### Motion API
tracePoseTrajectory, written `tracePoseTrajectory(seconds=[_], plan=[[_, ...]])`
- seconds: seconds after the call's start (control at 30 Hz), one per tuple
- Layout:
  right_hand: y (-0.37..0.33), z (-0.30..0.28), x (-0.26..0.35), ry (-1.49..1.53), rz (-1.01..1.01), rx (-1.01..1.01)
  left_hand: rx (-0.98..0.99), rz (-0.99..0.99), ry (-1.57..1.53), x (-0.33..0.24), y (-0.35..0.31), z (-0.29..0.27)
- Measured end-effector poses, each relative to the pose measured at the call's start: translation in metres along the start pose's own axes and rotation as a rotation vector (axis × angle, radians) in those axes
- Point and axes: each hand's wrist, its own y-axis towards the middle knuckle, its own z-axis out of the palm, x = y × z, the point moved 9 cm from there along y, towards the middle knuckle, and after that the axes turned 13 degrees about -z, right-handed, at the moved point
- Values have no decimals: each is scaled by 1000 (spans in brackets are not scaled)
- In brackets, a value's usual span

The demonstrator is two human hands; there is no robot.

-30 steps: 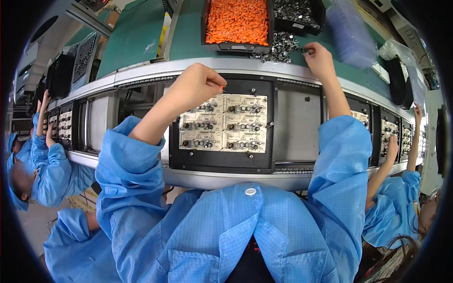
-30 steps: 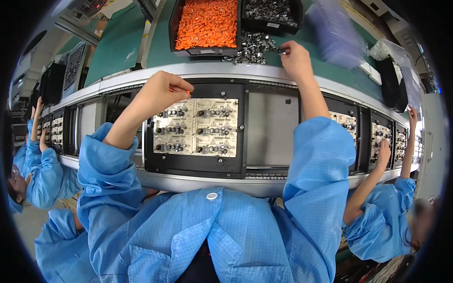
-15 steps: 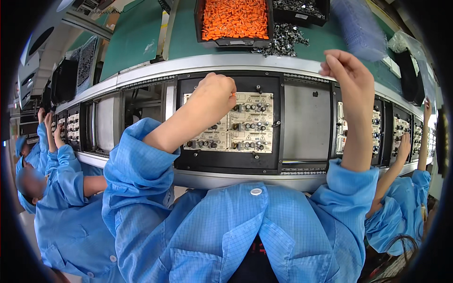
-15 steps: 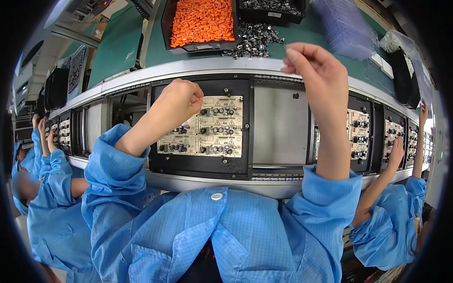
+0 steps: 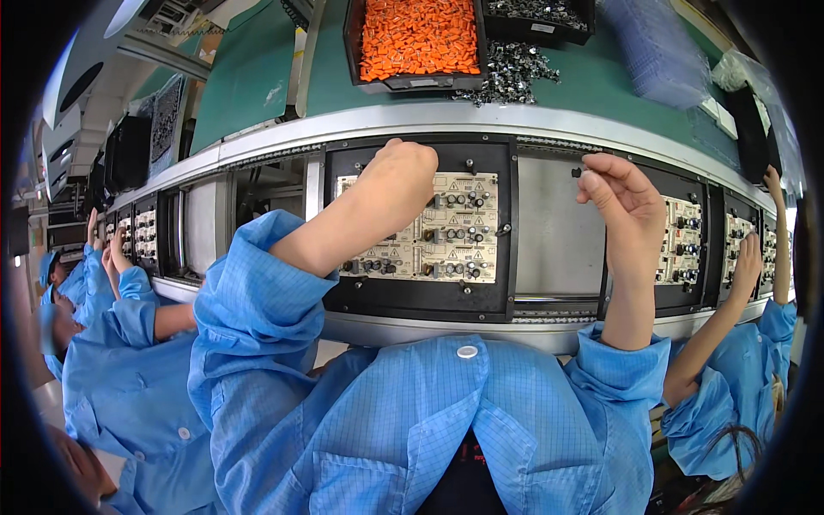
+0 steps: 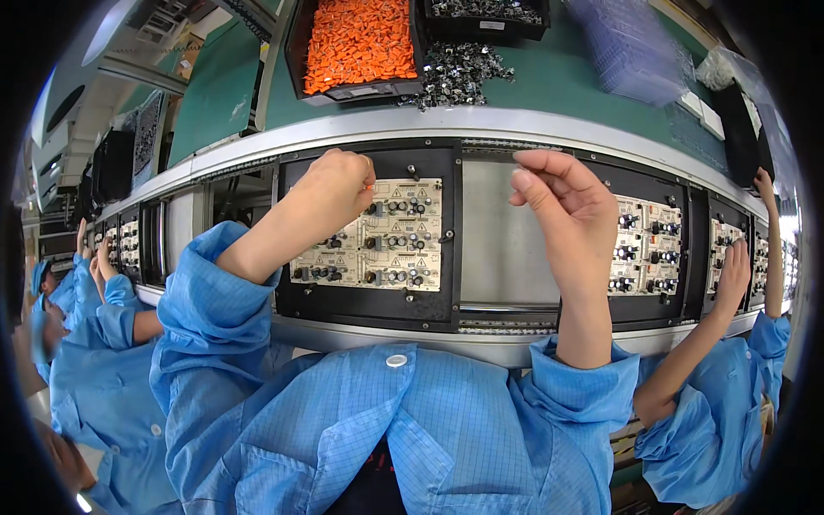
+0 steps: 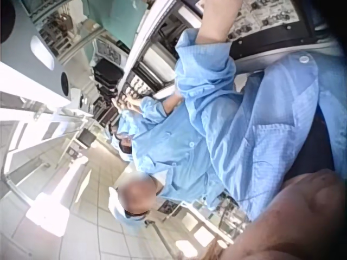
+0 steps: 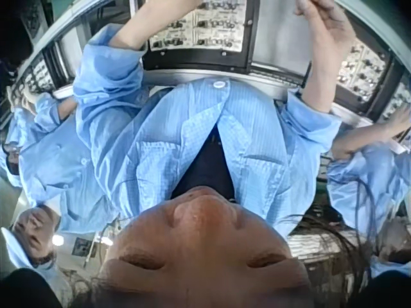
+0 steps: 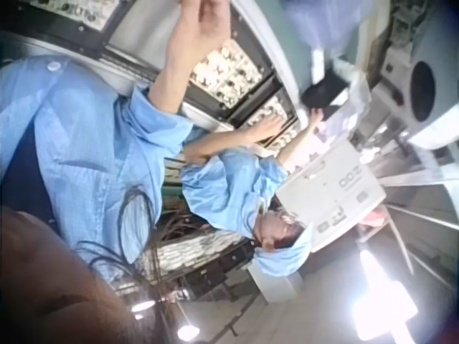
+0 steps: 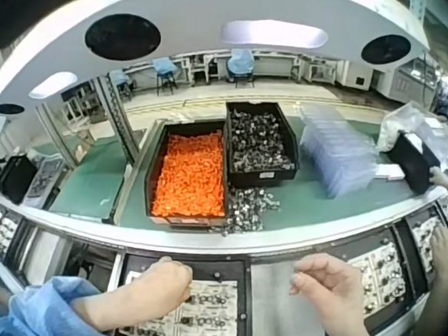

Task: Manual assembly of small electronic components onto printed circuit boards on a production line.

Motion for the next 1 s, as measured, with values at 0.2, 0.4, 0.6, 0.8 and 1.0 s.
tracePoseTrajectory(seconds=[0.2, 0.4, 0.6, 0.8, 1.0], plan=[[-6, 9, -27, 101, 84, 69, 30, -167, -389, 15, -4, -32], [-16, 27, -49, 69, 152, 236, 106, -186, -1722, 62, -34, -45], [-20, 73, -35, -297, 16, 456, -148, -194, -2134, 52, -82, -57], [-22, 96, -21, -700, -250, 600, 379, -70, -1967, 2, -107, -16], [-23, 99, -24, -689, -226, 600, 891, -202, -1763, -66, -131, 53]])
